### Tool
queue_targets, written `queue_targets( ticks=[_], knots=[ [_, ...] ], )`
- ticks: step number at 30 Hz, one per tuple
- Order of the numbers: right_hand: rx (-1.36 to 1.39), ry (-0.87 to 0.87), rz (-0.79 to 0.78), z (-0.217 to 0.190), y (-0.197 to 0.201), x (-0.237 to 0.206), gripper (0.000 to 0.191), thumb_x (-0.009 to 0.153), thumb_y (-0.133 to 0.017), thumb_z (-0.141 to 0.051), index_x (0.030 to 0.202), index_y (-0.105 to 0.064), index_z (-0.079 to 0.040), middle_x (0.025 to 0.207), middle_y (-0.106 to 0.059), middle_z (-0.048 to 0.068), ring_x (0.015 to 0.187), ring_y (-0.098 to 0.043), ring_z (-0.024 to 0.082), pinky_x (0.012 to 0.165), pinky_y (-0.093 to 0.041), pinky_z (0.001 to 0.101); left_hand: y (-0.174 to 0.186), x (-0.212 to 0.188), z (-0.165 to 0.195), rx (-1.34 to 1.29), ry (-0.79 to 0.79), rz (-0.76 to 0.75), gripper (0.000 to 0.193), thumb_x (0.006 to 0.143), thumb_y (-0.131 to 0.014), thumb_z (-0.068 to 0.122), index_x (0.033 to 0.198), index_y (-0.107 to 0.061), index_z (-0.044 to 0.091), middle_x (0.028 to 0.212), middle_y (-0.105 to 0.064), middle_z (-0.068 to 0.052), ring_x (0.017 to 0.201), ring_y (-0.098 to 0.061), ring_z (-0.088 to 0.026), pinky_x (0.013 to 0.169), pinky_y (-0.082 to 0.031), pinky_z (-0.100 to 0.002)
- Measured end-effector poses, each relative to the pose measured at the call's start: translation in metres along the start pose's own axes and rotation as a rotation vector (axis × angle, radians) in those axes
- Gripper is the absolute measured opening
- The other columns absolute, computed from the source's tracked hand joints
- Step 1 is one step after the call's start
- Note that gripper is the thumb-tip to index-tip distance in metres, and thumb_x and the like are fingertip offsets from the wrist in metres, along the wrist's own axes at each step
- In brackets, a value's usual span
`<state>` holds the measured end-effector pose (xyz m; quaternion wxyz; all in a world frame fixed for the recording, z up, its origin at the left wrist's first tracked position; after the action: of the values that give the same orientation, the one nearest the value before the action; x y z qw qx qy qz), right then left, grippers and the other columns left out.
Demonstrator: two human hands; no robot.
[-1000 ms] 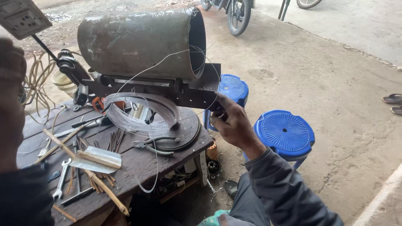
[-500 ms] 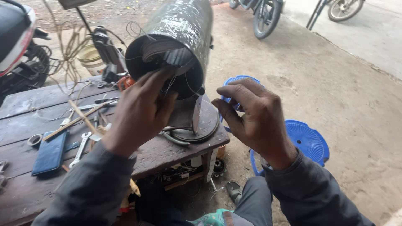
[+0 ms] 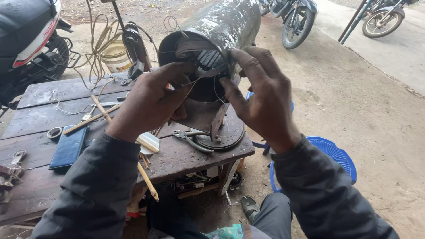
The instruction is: The person winds white wire around a cylindrical metal drum mounted on a bench. They hold a coil of wire, feed it into the drum, push and arrange the wire inside with a wooden stick, pull loops of wire tight by hand, and adjust the wound wire on the drum.
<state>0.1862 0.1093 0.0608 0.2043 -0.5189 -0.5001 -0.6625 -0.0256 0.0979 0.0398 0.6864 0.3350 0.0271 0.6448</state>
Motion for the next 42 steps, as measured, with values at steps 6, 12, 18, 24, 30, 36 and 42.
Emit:
queue_targets(
  ticks=[6, 12, 18, 24, 30, 36, 42],
  knots=[
    [0.08, -0.106, -0.029, 0.025, 0.001, -0.013, 0.04, 0.101, -0.078, -0.013, 0.137, -0.066, -0.002, 0.131, -0.069, 0.015, 0.107, -0.075, 0.02, 0.077, -0.065, 0.0288, 0.006, -0.013, 0.026, 0.36, -0.595, 0.223, 0.042, 0.092, -0.078, 0.018, 0.125, -0.063, -0.002, 0.111, -0.071, -0.017, 0.098, -0.073, -0.025, 0.08, -0.061, -0.038],
    [0.037, -0.117, -0.009, 0.035, 0.01, -0.016, 0.038, 0.102, -0.077, -0.007, 0.138, -0.067, -0.001, 0.13, -0.07, 0.016, 0.101, -0.075, 0.018, 0.077, -0.064, 0.0291, 0.003, -0.023, 0.028, 0.85, -0.646, 0.528, 0.004, 0.101, -0.073, 0.007, 0.104, -0.072, 0.01, 0.104, -0.069, -0.005, 0.089, -0.071, -0.02, 0.073, -0.057, -0.034],
    [0.051, -0.117, -0.021, 0.041, 0.013, -0.02, 0.04, 0.101, -0.077, -0.005, 0.14, -0.065, 0.001, 0.129, -0.07, 0.016, 0.095, -0.076, 0.017, 0.076, -0.064, 0.0282, -0.051, -0.017, 0.036, 0.818, -0.411, 0.3, 0.015, 0.103, -0.067, 0.014, 0.11, -0.071, 0.001, 0.095, -0.061, -0.012, 0.065, -0.068, -0.024, 0.051, -0.052, -0.038],
    [0.059, -0.128, -0.029, 0.042, 0.014, -0.02, 0.039, 0.105, -0.075, -0.009, 0.141, -0.065, 0.001, 0.13, -0.069, 0.017, 0.093, -0.076, 0.016, 0.074, -0.064, 0.0272, -0.071, 0.013, 0.036, 0.499, -0.251, 0.261, 0.021, 0.099, -0.064, 0.018, 0.106, -0.068, -0.002, 0.09, -0.069, -0.02, 0.065, -0.071, -0.033, 0.053, -0.055, -0.044],
    [0.047, -0.117, -0.053, 0.047, 0.014, -0.02, 0.039, 0.106, -0.077, -0.013, 0.141, -0.065, -0.001, 0.13, -0.071, 0.017, 0.091, -0.077, 0.015, 0.071, -0.064, 0.0261, -0.063, 0.03, 0.025, 0.554, -0.229, 0.191, 0.014, 0.097, -0.064, 0.017, 0.098, -0.074, 0.007, 0.074, -0.073, -0.014, 0.064, -0.073, -0.027, 0.054, -0.056, -0.043],
    [0.048, -0.091, -0.038, 0.056, 0.014, -0.028, 0.043, 0.102, -0.079, -0.009, 0.141, -0.064, -0.002, 0.131, -0.069, 0.018, 0.092, -0.077, 0.016, 0.073, -0.065, 0.026, -0.038, -0.005, 0.009, 0.351, -0.53, 0.002, 0.012, 0.099, -0.064, 0.01, 0.104, -0.075, 0.006, 0.1, -0.077, -0.012, 0.082, -0.075, -0.023, 0.072, -0.06, -0.037],
    [-0.102, -0.079, 0.021, 0.03, 0.021, -0.023, 0.037, 0.109, -0.08, -0.011, 0.14, -0.064, -0.002, 0.132, -0.064, 0.015, 0.094, -0.073, 0.015, 0.075, -0.064, 0.0249, -0.03, -0.037, 0.016, 0.269, -0.514, -0.112, 0.01, 0.093, -0.071, 0.013, 0.101, -0.075, 0.008, 0.122, -0.072, -0.006, 0.108, -0.065, -0.027, 0.089, -0.054, -0.04]
  ],
)
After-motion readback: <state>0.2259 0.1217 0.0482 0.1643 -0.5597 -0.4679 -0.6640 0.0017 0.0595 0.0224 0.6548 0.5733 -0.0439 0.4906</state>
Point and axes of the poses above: each hand's wrist, its own x-axis towards the middle knuckle, its own y-axis out of the back of the hand, z = x × y, the point moved 5 cm from there along x, towards the middle knuckle
